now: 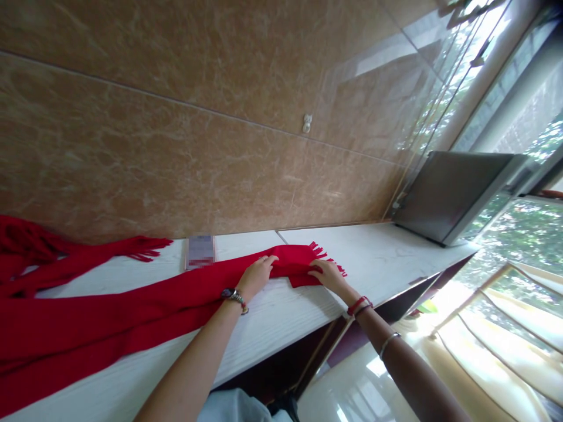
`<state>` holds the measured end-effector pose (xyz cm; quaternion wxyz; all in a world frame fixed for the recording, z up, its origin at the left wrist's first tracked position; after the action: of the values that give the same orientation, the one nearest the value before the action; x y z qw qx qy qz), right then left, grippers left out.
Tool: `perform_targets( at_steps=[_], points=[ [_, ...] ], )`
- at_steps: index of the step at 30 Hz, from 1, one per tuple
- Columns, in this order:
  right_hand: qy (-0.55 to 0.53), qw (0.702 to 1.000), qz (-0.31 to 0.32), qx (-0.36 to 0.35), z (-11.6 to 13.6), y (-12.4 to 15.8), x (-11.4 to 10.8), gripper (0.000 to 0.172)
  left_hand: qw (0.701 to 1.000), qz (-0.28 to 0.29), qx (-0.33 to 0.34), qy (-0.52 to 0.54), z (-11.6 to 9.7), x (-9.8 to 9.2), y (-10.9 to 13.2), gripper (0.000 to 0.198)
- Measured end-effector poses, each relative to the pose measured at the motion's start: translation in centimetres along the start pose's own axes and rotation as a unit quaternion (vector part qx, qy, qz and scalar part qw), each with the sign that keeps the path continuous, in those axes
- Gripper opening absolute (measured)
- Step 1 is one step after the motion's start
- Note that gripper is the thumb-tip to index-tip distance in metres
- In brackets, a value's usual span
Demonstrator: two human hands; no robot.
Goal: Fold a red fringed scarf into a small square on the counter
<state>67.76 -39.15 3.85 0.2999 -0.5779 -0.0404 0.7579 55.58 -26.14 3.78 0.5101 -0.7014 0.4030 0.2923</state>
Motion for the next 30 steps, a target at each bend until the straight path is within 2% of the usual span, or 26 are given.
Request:
perform_targets(
  at_steps=[3,7,9,12,16,20,22,25,26,27,30],
  points=[
    [0.002,1.000,-0.004,0.019,-0.6,0.1,0.3,0.007,0.997,0.017,0.006,-0.070,-0.5,-0.2,0.3,0.033],
    [-0.022,0.999,-0.030,0.004,-1.0,0.3,0.5,0.010,0.985,0.031,0.063,-0.158,-3.2,-0.1,0.2,0.045],
    [-0.034,0.998,-0.060,-0.005,-1.2,0.4,0.4,0.012,0.981,0.030,0.080,-0.173,-4.7,0.5,-0.5,0.053],
    [-0.050,0.994,-0.097,-0.024,-1.5,0.7,0.2,0.012,0.987,0.035,0.061,-0.146,-5.8,1.8,-2.2,0.053],
    [-0.060,0.989,-0.127,-0.035,-1.5,1.1,-0.3,0.007,0.994,0.055,0.031,-0.091,-5.6,3.3,-3.6,0.030],
    [-0.067,0.987,-0.131,-0.058,-1.1,1.1,-0.7,0.005,0.995,0.030,0.048,-0.079,-5.4,2.6,-3.4,0.014],
    [-0.082,0.985,-0.137,-0.062,-1.0,1.2,-0.9,0.004,0.995,0.009,0.058,-0.078,-5.4,2.1,-3.2,0.019],
    [-0.104,0.982,-0.143,-0.065,-1.0,1.2,-1.1,0.008,0.997,-0.005,0.043,-0.061,-4.9,1.9,-3.2,0.054],
    [-0.107,0.981,-0.144,-0.068,-1.0,1.2,-1.1,0.010,0.998,0.003,0.039,-0.047,-4.8,2.2,-3.3,0.059],
    [-0.108,0.981,-0.145,-0.071,-0.9,1.3,-1.2,0.011,0.999,0.016,0.037,-0.033,-4.7,2.5,-3.3,0.056],
    [-0.098,0.980,-0.152,-0.077,-0.5,1.4,-1.5,0.014,0.999,0.027,0.045,-0.008,-5.0,2.6,-3.5,0.028]
  ],
)
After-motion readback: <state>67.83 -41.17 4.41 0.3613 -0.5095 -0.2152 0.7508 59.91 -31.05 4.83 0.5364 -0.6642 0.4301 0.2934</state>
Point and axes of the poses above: each hand's wrist, its own y-axis away from the middle knuckle, its own x-axis out of the palm, z = x × y, the point moved 9 cm from there along -y, towards the middle knuckle, and after that the axes turned 4 degrees about -y, right-handed, at the moved point
